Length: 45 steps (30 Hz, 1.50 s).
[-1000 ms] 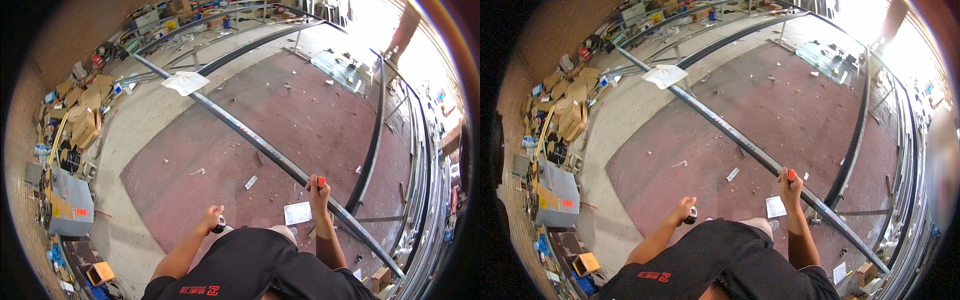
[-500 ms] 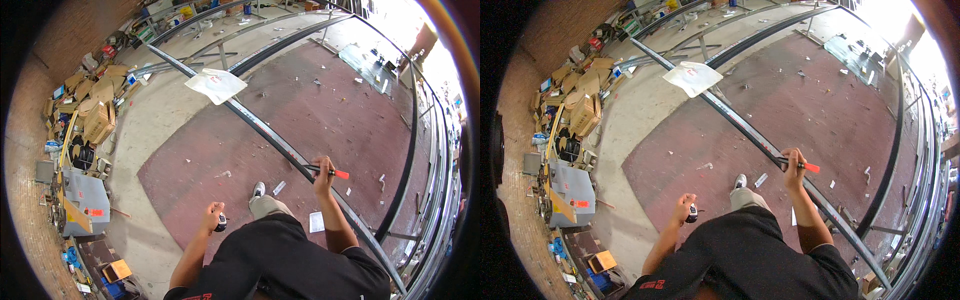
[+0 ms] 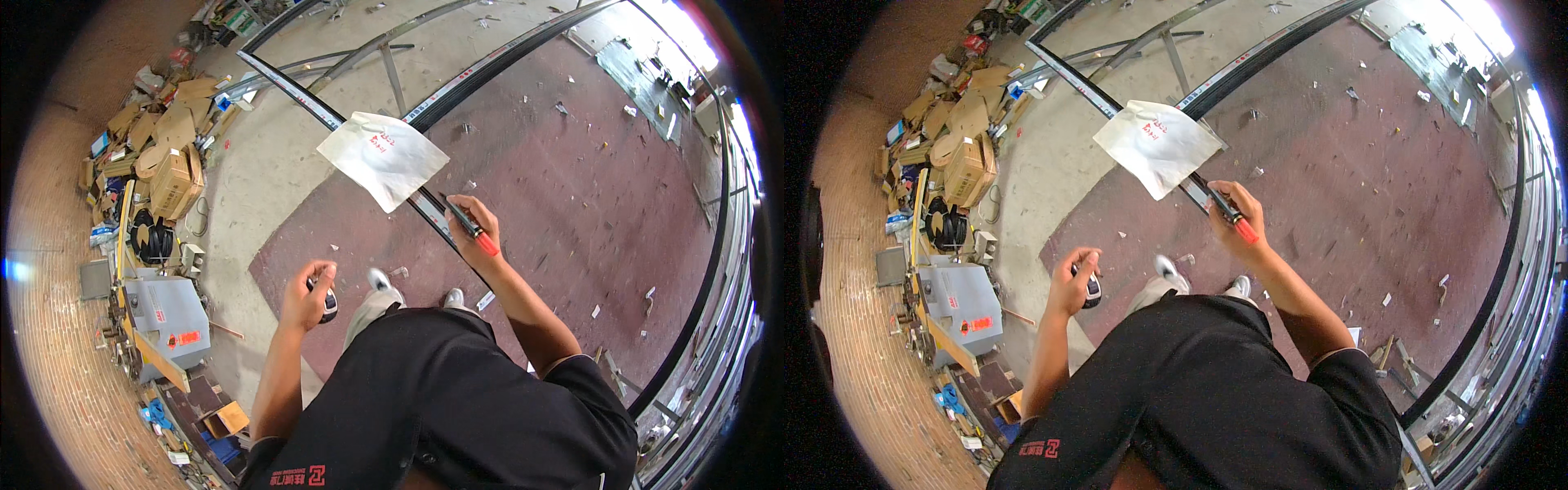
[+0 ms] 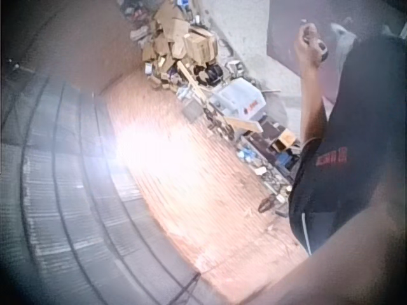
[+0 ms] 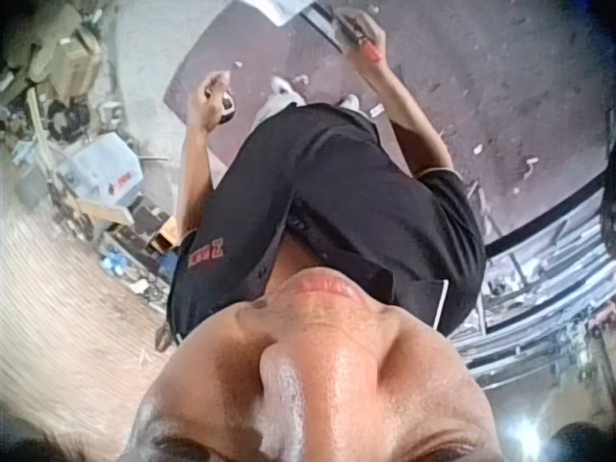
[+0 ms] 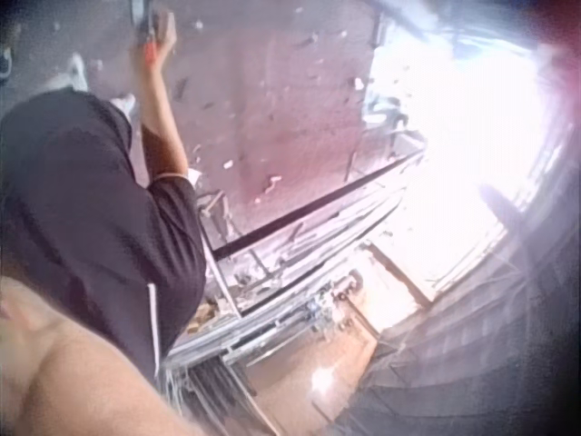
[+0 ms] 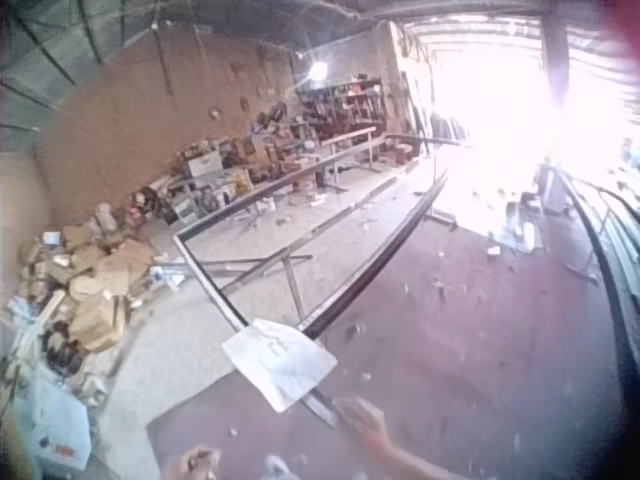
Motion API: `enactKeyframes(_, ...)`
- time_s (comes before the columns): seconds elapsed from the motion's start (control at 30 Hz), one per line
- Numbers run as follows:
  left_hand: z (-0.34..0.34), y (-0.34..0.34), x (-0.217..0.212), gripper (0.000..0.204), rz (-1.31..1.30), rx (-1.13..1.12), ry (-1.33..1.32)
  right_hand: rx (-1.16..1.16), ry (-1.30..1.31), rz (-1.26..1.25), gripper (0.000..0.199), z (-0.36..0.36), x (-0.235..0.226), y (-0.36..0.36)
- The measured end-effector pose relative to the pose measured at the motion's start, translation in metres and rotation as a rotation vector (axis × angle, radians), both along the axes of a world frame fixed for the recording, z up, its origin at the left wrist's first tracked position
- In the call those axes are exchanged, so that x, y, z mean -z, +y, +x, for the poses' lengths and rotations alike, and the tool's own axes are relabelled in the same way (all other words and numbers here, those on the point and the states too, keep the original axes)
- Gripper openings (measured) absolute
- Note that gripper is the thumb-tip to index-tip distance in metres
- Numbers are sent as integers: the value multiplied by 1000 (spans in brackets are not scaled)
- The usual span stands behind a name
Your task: The person uses a tape measure to measure the lengths of several metal frame profiles laid out on the floor. They then retrieve a red marker and a piece of paper, write down the measurements, and return to mark the metal profiles directly with the marker.
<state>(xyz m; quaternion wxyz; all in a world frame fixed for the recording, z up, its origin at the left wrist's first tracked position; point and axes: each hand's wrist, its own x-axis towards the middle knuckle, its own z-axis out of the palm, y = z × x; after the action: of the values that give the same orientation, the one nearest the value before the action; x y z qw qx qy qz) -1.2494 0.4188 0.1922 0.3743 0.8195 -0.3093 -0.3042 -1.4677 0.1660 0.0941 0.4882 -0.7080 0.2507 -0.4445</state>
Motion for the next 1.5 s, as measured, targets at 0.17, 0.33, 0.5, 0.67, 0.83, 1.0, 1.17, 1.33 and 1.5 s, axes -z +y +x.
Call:
enactKeyframes(0.17,83,-90,-7,29,-204,351,-170,62,25,200,24,50,15,-19)
enactKeyframes(0.33,180,-188,17,26,-262,751,-198,335,54,80,26,127,31,-35)
enactKeyframes(0.5,238,-247,59,29,-185,1111,-460,525,63,234,29,189,40,-25)
enactKeyframes(0.67,264,-272,91,38,-118,1327,-519,537,-10,392,26,231,54,-14)
enactKeyframes(0.83,272,-280,104,53,-96,1432,-558,599,11,352,23,258,64,-13)
enactKeyframes(1.0,276,-291,109,58,-72,1492,-537,552,85,363,20,269,74,-14)
enactKeyframes(1.17,276,-297,113,58,-98,1520,-561,598,103,399,19,271,80,-12)
enactKeyframes(1.33,279,-297,116,61,-84,1535,-564,617,100,380,19,275,81,-14)
enactKeyframes(1.5,278,-295,118,67,-82,1513,-569,645,141,284,17,277,84,-13)
